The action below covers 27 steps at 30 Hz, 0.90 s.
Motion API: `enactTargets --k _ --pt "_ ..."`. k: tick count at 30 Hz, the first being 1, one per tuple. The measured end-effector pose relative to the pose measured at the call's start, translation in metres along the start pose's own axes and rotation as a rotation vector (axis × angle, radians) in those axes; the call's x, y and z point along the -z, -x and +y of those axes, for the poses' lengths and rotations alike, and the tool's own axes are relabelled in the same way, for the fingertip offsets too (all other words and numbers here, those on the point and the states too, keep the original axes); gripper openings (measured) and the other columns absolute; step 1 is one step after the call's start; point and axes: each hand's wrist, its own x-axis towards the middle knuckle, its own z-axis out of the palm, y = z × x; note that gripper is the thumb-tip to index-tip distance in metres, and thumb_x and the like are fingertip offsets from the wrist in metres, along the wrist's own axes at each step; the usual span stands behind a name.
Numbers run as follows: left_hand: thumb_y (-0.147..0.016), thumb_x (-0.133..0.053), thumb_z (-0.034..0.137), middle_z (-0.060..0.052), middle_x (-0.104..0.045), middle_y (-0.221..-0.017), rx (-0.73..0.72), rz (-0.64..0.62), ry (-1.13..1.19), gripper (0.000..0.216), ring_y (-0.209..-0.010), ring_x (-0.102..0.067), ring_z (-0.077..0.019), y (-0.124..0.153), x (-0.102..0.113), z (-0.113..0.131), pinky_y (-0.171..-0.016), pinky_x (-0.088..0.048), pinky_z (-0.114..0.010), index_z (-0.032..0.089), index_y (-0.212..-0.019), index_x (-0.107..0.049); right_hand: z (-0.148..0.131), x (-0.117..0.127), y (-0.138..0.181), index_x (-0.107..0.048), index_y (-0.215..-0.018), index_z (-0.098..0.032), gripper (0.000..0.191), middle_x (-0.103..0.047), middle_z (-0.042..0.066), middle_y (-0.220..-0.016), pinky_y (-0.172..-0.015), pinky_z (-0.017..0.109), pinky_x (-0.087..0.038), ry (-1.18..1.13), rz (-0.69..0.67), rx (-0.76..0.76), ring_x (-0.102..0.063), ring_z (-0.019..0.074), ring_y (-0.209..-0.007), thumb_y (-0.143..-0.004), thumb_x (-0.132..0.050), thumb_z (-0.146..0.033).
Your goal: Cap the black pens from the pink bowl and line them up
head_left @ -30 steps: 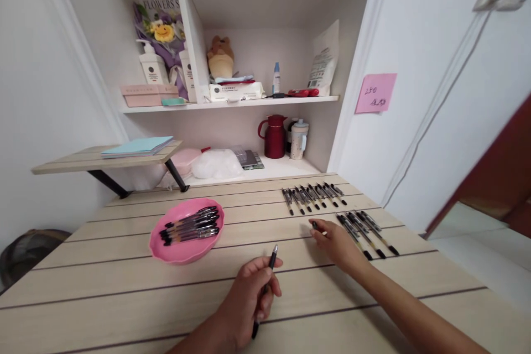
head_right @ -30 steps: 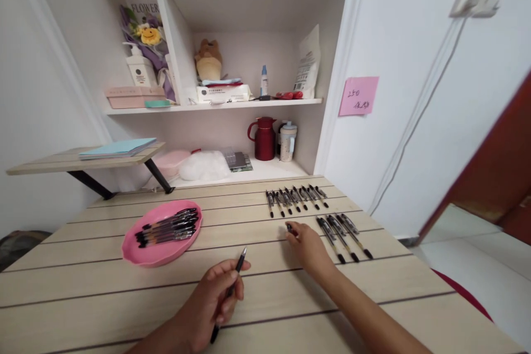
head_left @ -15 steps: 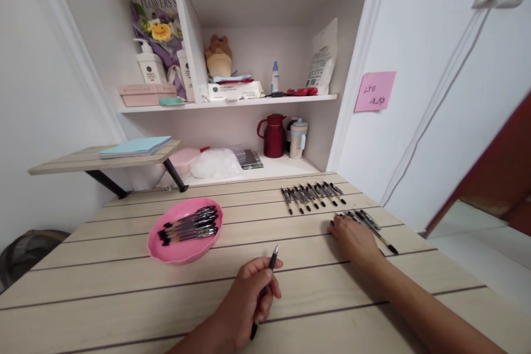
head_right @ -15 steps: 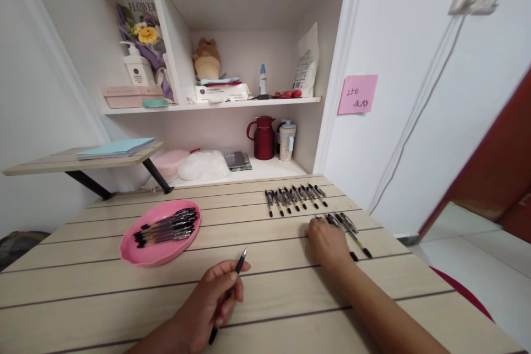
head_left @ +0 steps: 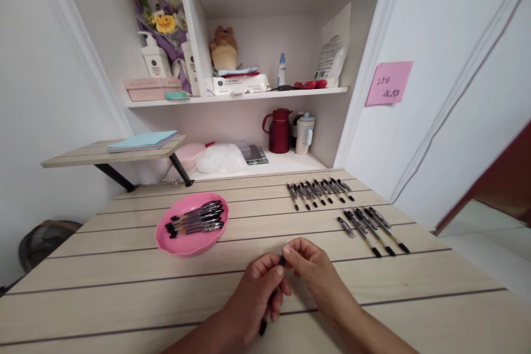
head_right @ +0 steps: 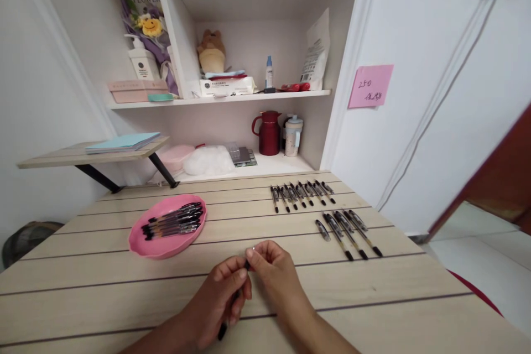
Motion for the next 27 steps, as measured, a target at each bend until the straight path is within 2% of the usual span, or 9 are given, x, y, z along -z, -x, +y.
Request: enactTargets --k 6,9,14,18,21,23,25,27 --pt "-0.078 -0.048 0.040 0.005 -0.050 -0.059 0.010 0.012 0.006 0.025 -0.030 -0.030 0.0001 0.000 0.001 -0.001 -0.030 -0.019 -0.015 0.016 -0.085 -0.050 0.005 -0.005 -0.003 -0.057 -0.061 -0.015 0.030 -0.051 -0.003 -0.049 -0.052 0.023 -0.031 -0.130 0.048 -0.037 -0.040 0.0086 -0.049 -0.062 -0.067 -0.043" --pt "-0.079 -0.046 0.040 0.005 -0.050 -0.058 0.013 0.020 0.032 0.025 -0.029 -0.027 0.0000 0.000 0.000 -0.001 -0.029 -0.018 -0.016 0.016 -0.086 -0.049 0.008 -0.006 -0.003 -0.059 -0.068 -0.015 0.031 -0.052 -0.002 -0.053 -0.053 0.023 -0.033 -0.182 -0.003 -0.028 -0.043 0.0091 -0.050 -0.065 -0.063 -0.046" --pt "-0.080 -0.046 0.038 0.005 -0.050 -0.058 0.038 0.032 0.020 0.024 -0.028 -0.027 -0.0001 -0.001 -0.002 -0.001 -0.029 -0.016 -0.016 0.015 -0.089 -0.050 0.013 -0.006 -0.005 -0.055 -0.061 -0.015 0.032 -0.050 -0.003 -0.049 -0.049 0.022 -0.031 -0.188 -0.036 -0.024 -0.041 0.0079 -0.046 -0.062 -0.067 -0.045" --pt "-0.081 -0.044 0.036 0.005 -0.050 -0.058 0.035 0.038 0.049 0.022 -0.028 -0.026 0.0002 -0.001 -0.002 -0.002 -0.029 -0.016 -0.016 0.016 -0.087 -0.049 0.012 -0.007 -0.003 -0.060 -0.075 -0.015 0.033 -0.059 0.001 -0.064 -0.053 0.023 -0.036 -0.294 -0.061 -0.064 -0.047 0.0090 -0.051 -0.066 -0.064 -0.046" --pt "-0.080 -0.044 0.036 0.005 -0.050 -0.057 0.040 0.019 0.066 0.021 -0.028 -0.026 -0.0001 -0.001 -0.001 -0.002 -0.030 -0.016 -0.016 0.016 -0.087 -0.049 0.013 -0.007 -0.003 -0.056 -0.069 -0.016 0.034 -0.055 -0.002 -0.054 -0.046 0.023 -0.033 -0.306 -0.088 -0.097 -0.041 0.0079 -0.041 -0.067 -0.061 -0.049" --pt "-0.079 -0.047 0.037 0.006 -0.050 -0.056 0.060 0.021 0.071 0.021 -0.028 -0.026 -0.0001 -0.001 0.000 -0.002 -0.030 -0.016 -0.017 0.016 -0.085 -0.048 0.014 -0.006 -0.003 -0.057 -0.067 -0.015 0.031 -0.056 -0.001 -0.055 -0.048 0.023 -0.034 -0.285 -0.085 -0.089 -0.044 0.0085 -0.045 -0.065 -0.065 -0.045" --pt "-0.077 -0.049 0.038 0.006 -0.051 -0.056 0.075 0.038 0.083 0.022 -0.028 -0.025 0.0001 -0.001 0.000 -0.002 -0.030 -0.014 -0.017 0.017 -0.083 -0.047 0.015 -0.005 -0.003 -0.060 -0.076 -0.015 0.031 -0.061 0.002 -0.067 -0.054 0.024 -0.038 -0.310 -0.069 -0.088 -0.050 0.0108 -0.054 -0.065 -0.066 -0.043" --pt "-0.076 -0.050 0.039 0.006 -0.050 -0.055 0.079 0.039 0.097 0.024 -0.028 -0.025 0.0002 -0.001 0.000 -0.001 -0.030 -0.014 -0.017 0.017 -0.084 -0.048 0.014 -0.004 -0.002 -0.061 -0.081 -0.015 0.033 -0.060 0.002 -0.068 -0.055 0.025 -0.038 -0.342 -0.078 -0.104 -0.050 0.0120 -0.056 -0.069 -0.061 -0.046"
